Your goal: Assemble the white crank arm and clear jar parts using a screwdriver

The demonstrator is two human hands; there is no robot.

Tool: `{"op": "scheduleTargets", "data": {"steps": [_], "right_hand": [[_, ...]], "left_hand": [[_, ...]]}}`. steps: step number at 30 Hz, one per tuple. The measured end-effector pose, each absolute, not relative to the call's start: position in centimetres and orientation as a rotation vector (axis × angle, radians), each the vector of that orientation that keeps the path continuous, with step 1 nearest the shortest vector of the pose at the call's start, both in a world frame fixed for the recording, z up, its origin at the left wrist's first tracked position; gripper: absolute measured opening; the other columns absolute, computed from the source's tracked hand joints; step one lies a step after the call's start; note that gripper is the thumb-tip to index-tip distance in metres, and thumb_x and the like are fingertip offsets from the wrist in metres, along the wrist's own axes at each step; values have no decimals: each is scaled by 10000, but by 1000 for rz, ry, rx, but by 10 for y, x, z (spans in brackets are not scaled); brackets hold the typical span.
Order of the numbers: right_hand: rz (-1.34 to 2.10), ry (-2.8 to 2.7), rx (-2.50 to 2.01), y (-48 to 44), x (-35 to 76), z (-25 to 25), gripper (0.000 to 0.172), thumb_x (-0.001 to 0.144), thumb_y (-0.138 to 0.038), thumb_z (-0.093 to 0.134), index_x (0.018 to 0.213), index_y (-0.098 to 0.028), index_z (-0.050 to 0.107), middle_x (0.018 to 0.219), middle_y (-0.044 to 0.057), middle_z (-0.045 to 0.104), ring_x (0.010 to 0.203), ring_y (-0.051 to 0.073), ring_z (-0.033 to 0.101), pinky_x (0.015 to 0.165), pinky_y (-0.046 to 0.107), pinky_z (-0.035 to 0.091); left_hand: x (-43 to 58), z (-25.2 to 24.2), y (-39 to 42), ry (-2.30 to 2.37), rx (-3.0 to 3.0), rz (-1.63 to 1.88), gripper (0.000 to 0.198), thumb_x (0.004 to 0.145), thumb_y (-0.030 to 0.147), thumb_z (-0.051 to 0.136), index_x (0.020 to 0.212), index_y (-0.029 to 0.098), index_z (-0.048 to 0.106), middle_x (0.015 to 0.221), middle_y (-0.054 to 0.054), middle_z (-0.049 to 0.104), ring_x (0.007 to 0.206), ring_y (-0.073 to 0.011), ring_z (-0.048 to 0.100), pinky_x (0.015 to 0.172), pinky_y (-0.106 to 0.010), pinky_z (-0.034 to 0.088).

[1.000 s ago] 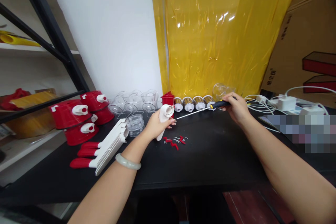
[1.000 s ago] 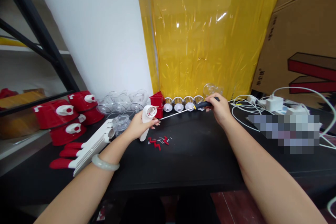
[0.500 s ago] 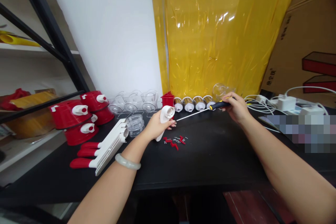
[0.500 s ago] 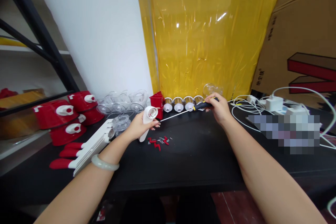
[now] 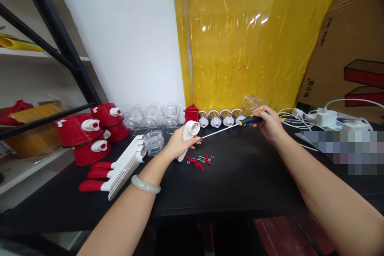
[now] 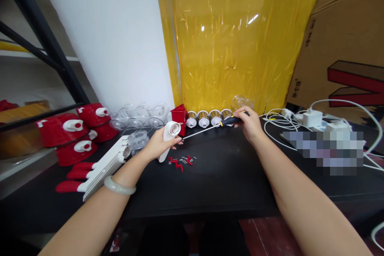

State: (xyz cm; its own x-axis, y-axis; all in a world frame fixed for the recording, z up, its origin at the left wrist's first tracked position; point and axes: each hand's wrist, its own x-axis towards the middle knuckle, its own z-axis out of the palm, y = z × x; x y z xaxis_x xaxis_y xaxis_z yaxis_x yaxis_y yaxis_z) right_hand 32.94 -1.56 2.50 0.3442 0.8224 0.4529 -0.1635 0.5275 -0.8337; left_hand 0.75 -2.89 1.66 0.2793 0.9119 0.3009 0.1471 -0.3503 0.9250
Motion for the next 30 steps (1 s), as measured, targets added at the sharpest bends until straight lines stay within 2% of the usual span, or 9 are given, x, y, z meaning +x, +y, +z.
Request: {"op": "scheduleTargets", "data": {"steps": [5, 8, 11, 13, 17, 21, 24, 30], "right_hand": [[690, -967, -742, -12, 334, 25, 132, 566, -219, 697, 611, -183, 579, 611, -17, 552, 467, 93, 517, 341, 199, 388], [626, -953, -727, -10, 339, 24, 130, 589, -221, 687, 596, -189, 560, 609, -12, 545, 473, 96, 515, 336, 200, 380], [581, -948, -718, -10, 339, 25, 127, 611, -237, 673, 583, -204, 553, 595, -11, 526, 466, 104, 506, 326, 214, 368], [568, -926, -695, -11, 336, 26, 123, 604, -234, 666, 573, -207, 550, 598, -10, 521, 476, 108, 504, 324, 217, 357], [580, -865, -631, -17, 327, 30, 132, 570, -205, 666, 580, -197, 535, 630, -16, 512, 515, 98, 505, 349, 206, 349], [581, -906, -573, -23, 320, 33, 173, 602, -242, 662, 627, -204, 496, 638, -30, 481, 523, 88, 480, 378, 204, 345], [578, -920, -555, -28, 315, 36, 183, 621, -267, 662, 659, -213, 492, 646, -33, 472, 524, 88, 465, 387, 208, 339], [650, -877, -555, -36, 300, 36, 177, 615, -246, 690, 677, -212, 528, 683, -19, 497, 570, 98, 479, 413, 210, 356]], "left_hand": [[6, 24, -29, 1081, 1675, 1303, 544, 641, 338, 854, 1080, 129, 611, 954, -119, 743, 834, -257, 720, 510, -271, 573], [5, 25, -25, 1091, 1639, 1413, 543, 727, 463, 783, 1109, 133, 583, 1032, -137, 720, 842, -244, 720, 456, -231, 546], [4, 22, -21, 1098, 1614, 1486, 543, 850, 629, 576, 1081, 137, 577, 949, -118, 707, 774, -219, 716, 423, -222, 533], [4, 19, -20, 1089, 1623, 1494, 582, 872, 692, 477, 1028, 144, 594, 866, -93, 690, 732, -204, 706, 428, -224, 539], [4, 16, -21, 1069, 1630, 1495, 647, 825, 769, 459, 954, 150, 601, 744, -55, 658, 612, -172, 668, 407, -215, 515], [6, 16, -22, 1003, 1573, 1535, 726, 752, 846, 455, 911, 149, 582, 692, -39, 640, 545, -156, 639, 438, -239, 534], [7, 18, -24, 928, 1523, 1565, 789, 731, 873, 439, 978, 140, 592, 713, -55, 657, 585, -177, 660, 468, -257, 549], [9, 19, -28, 877, 1503, 1568, 841, 800, 846, 363, 1164, 126, 600, 680, -50, 674, 550, -180, 651, 496, -279, 551]]}}
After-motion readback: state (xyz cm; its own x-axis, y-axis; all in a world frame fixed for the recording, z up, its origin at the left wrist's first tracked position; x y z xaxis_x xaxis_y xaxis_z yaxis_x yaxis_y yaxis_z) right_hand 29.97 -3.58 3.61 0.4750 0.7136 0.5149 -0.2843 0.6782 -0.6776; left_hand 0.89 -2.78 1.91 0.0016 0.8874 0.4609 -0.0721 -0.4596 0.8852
